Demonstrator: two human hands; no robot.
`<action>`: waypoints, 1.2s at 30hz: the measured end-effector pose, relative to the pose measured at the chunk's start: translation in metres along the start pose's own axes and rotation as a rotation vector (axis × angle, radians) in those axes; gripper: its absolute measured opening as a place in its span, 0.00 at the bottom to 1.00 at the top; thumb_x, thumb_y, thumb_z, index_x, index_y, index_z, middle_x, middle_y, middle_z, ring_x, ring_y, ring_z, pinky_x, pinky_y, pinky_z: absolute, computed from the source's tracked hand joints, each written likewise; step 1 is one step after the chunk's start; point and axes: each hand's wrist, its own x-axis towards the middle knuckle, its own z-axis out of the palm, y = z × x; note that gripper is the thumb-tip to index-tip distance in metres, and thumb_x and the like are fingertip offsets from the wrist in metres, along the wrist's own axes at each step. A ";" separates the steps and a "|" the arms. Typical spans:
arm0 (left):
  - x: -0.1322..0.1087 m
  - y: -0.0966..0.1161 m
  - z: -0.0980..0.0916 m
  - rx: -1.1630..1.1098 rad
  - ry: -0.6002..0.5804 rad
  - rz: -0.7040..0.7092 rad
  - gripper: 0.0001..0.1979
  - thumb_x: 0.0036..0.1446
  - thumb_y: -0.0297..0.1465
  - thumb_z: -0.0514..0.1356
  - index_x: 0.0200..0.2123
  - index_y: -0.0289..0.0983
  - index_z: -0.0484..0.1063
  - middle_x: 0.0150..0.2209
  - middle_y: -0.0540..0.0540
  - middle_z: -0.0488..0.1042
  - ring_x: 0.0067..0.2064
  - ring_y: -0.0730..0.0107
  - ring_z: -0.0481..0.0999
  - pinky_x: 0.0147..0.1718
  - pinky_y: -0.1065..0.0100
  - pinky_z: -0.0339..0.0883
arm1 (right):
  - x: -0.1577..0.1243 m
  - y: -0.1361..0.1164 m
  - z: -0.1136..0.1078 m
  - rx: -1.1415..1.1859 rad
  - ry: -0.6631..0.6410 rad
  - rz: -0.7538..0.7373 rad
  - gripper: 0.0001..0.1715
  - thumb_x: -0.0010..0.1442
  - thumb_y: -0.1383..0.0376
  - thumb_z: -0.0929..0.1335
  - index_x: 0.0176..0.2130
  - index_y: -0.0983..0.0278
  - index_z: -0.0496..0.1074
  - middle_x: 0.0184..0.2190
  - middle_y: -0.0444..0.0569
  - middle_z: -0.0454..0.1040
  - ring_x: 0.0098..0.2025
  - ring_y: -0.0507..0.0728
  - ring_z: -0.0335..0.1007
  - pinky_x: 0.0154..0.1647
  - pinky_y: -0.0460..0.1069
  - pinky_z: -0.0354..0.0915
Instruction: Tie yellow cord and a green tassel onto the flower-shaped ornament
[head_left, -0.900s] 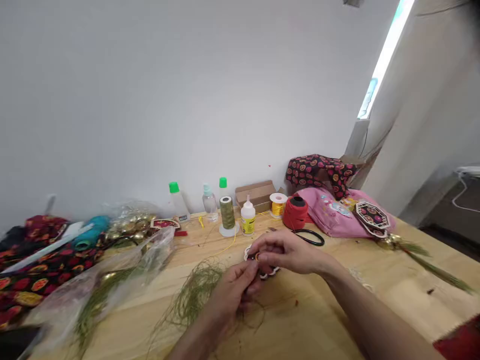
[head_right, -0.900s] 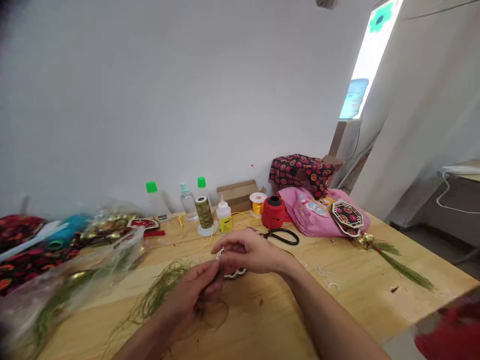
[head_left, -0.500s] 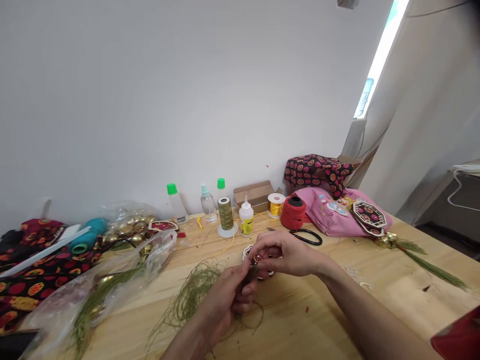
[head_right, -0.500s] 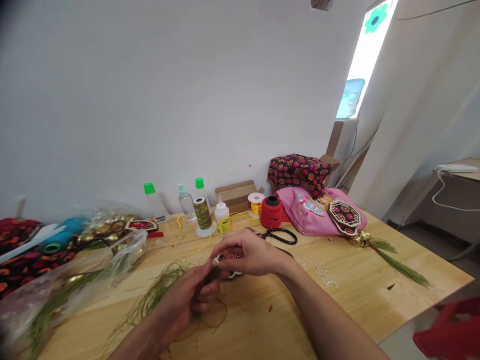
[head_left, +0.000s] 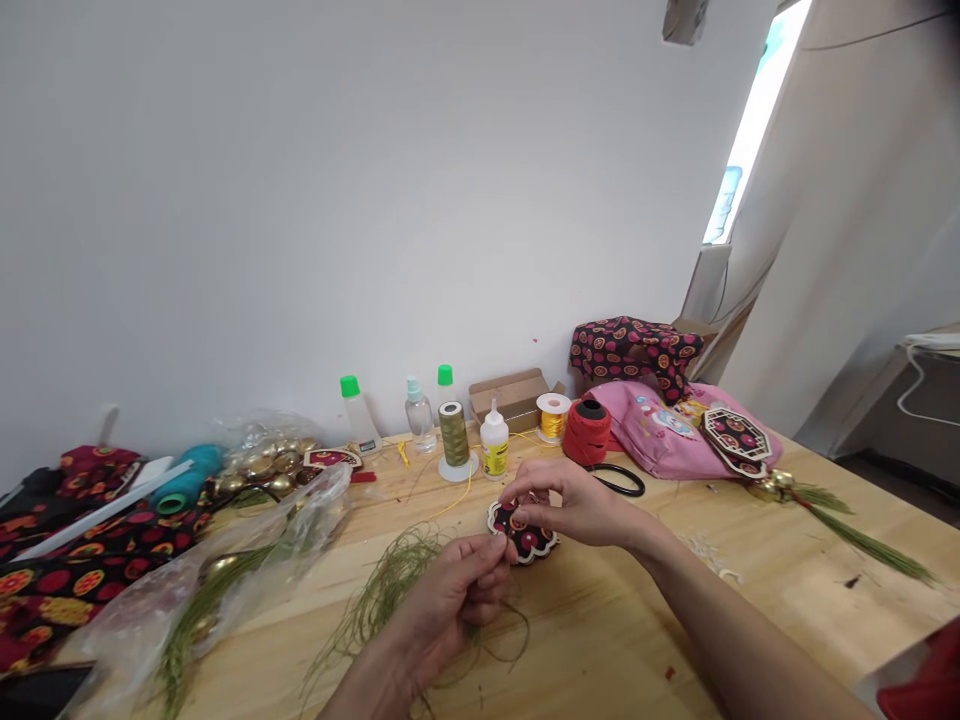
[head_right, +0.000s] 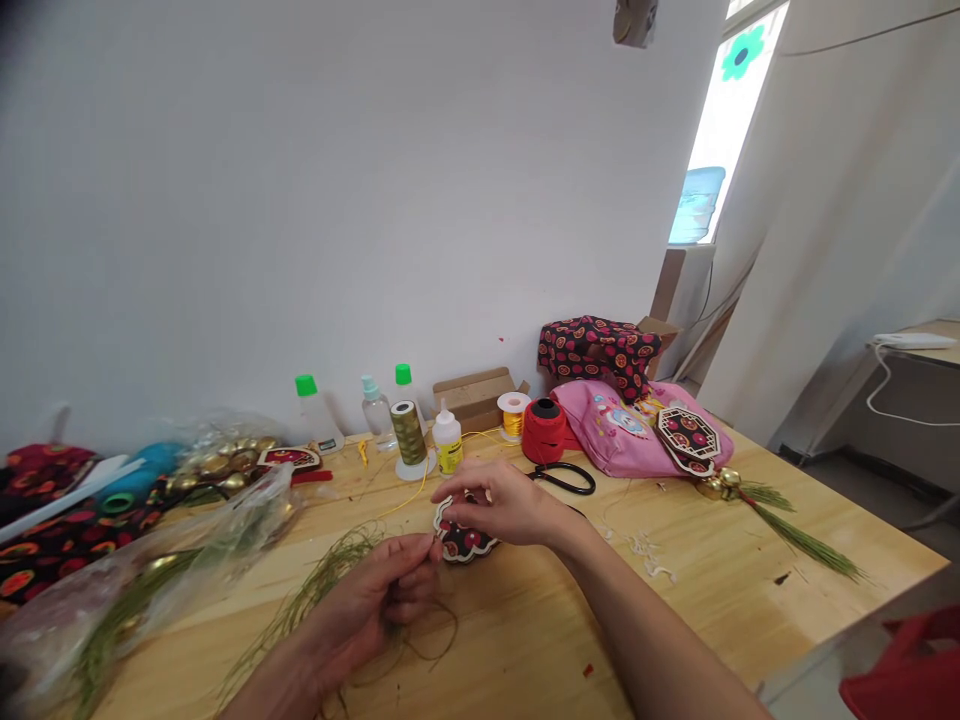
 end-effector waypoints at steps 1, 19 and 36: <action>0.000 0.000 -0.001 0.010 -0.007 0.012 0.09 0.50 0.33 0.57 0.24 0.31 0.67 0.15 0.59 0.45 0.17 0.83 0.40 0.14 0.78 0.33 | 0.001 0.002 0.000 -0.021 0.052 -0.001 0.12 0.55 0.63 0.63 0.38 0.65 0.70 0.30 0.48 0.69 0.32 0.51 0.64 0.33 0.46 0.60; -0.005 0.017 -0.005 -0.162 0.008 0.140 0.09 0.49 0.31 0.57 0.21 0.32 0.62 0.17 0.58 0.45 0.17 0.84 0.42 0.13 0.79 0.35 | 0.000 0.005 0.007 0.273 -0.057 0.274 0.28 0.58 0.53 0.54 0.33 0.70 0.70 0.17 0.41 0.57 0.20 0.47 0.52 0.20 0.42 0.52; -0.006 0.023 -0.016 -0.348 -0.006 0.230 0.07 0.51 0.30 0.55 0.25 0.34 0.61 0.17 0.59 0.42 0.15 0.84 0.42 0.12 0.79 0.34 | 0.004 0.022 -0.006 0.353 0.719 0.343 0.22 0.52 0.51 0.60 0.25 0.67 0.65 0.14 0.37 0.46 0.17 0.46 0.41 0.16 0.43 0.41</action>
